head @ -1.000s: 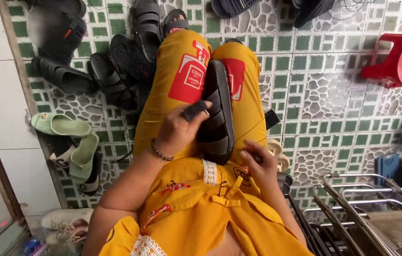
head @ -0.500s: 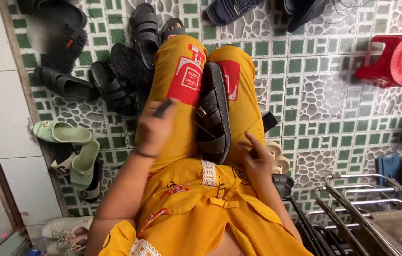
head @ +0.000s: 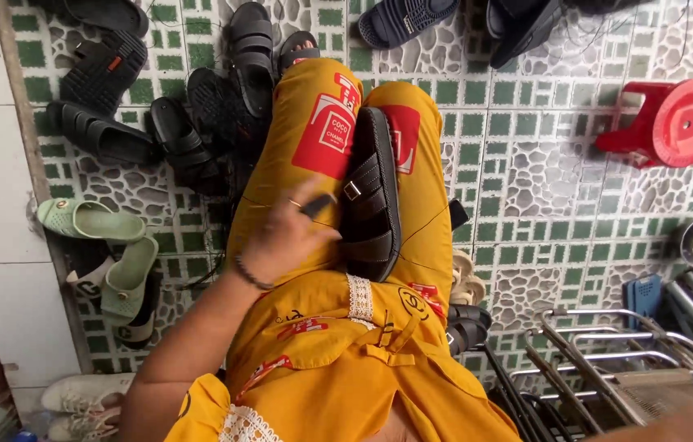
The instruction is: The person sits on the floor and sews a black sandal using a needle and thread. They repeatedly push the needle through the sandal strap and pull the thread to secure the stitching.
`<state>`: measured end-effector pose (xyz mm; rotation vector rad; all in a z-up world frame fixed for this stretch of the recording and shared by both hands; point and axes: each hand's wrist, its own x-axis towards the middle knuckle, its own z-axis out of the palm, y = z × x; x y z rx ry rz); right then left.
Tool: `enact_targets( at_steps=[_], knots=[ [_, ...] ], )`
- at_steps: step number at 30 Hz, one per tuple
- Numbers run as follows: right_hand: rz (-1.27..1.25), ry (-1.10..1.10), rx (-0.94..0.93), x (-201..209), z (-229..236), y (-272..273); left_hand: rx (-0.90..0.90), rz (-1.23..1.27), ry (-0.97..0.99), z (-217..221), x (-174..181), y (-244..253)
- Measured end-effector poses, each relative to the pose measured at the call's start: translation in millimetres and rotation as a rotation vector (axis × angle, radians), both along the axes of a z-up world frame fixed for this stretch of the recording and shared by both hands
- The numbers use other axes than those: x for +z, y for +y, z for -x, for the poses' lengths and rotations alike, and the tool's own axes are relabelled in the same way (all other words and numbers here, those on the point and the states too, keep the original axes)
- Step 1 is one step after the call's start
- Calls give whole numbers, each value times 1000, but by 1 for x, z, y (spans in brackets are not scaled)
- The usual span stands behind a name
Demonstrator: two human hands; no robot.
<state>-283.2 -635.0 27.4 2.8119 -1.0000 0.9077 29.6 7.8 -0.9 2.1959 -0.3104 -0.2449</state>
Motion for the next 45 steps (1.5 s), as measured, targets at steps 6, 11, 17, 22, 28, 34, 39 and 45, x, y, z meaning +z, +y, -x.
enact_targets(
  at_steps=[6,11,17,22,28,34,39,45],
  knots=[
    [-864,-134,616,-96,-131,257,-359,-53,47,25,-25,-14],
    [-891,268,881,-62,-191,366,-178,890,636,23,-2,-30],
    [-1738,51,980,-27,-208,385,-44,1164,688,-17,-4,-88],
    [-1688,48,875,-26,-213,395,-52,920,352,-67,-14,-108],
    [-1543,26,605,-29,-230,417,137,1053,329,-105,-53,-120],
    [-1549,-80,192,-14,-223,366,98,886,535,-97,-1,-51],
    [-1211,12,444,-32,-179,319,254,241,86,-80,-8,46],
    [-752,533,884,-3,-206,370,135,153,-118,-3,8,-28]
  ],
)
